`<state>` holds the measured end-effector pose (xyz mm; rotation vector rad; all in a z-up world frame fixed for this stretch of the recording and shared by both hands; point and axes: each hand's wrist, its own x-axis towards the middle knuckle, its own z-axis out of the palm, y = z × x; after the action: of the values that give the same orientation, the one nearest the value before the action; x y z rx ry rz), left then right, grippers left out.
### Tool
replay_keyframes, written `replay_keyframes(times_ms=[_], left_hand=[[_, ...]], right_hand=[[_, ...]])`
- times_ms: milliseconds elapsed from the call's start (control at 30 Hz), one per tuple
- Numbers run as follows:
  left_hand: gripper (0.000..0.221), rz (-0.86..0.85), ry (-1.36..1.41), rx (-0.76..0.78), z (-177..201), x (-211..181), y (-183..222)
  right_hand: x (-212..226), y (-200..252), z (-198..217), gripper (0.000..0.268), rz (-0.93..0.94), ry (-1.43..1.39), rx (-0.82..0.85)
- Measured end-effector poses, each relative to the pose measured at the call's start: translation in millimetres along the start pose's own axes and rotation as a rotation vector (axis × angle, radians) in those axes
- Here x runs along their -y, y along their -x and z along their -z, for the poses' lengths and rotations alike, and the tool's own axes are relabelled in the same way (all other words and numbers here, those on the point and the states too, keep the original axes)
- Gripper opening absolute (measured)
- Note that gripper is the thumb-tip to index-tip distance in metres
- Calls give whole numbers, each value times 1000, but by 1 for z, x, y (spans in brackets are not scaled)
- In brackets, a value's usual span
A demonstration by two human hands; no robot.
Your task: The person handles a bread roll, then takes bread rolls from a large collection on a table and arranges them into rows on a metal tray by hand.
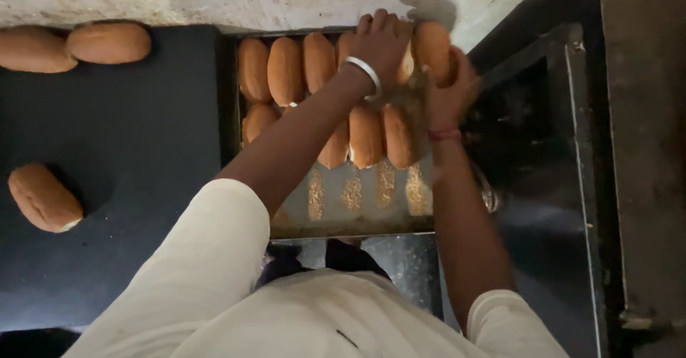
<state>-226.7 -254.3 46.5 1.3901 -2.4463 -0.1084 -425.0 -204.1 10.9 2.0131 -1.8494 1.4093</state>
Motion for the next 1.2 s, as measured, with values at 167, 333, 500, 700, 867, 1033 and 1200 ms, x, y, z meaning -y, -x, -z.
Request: replay_keyframes(times_ms=[167,333,500,700,867,1033,1200], left_hand=[[84,96,-28,-24,-57,0,-24],[113,256,411,-34,-46,-15,29],[91,272,28,139,-58,-22,21],[88,216,117,112,-8,-21,71],[72,278,408,-8,78,12,238],[65,443,254,-125,99,105,415],[70,719,164,-194,109,207,557]], right_hand=[[34,-5,1,64,-59,212,152],[18,7,7,65,-124,260,334],[10,26,-9,72,-164,429,431],[25,63,-8,58,-80,307,178],[167,137,26,40,-9,-130,219],[303,213,-17,42,161,-130,489],[434,276,-105,58,403,-160,699]])
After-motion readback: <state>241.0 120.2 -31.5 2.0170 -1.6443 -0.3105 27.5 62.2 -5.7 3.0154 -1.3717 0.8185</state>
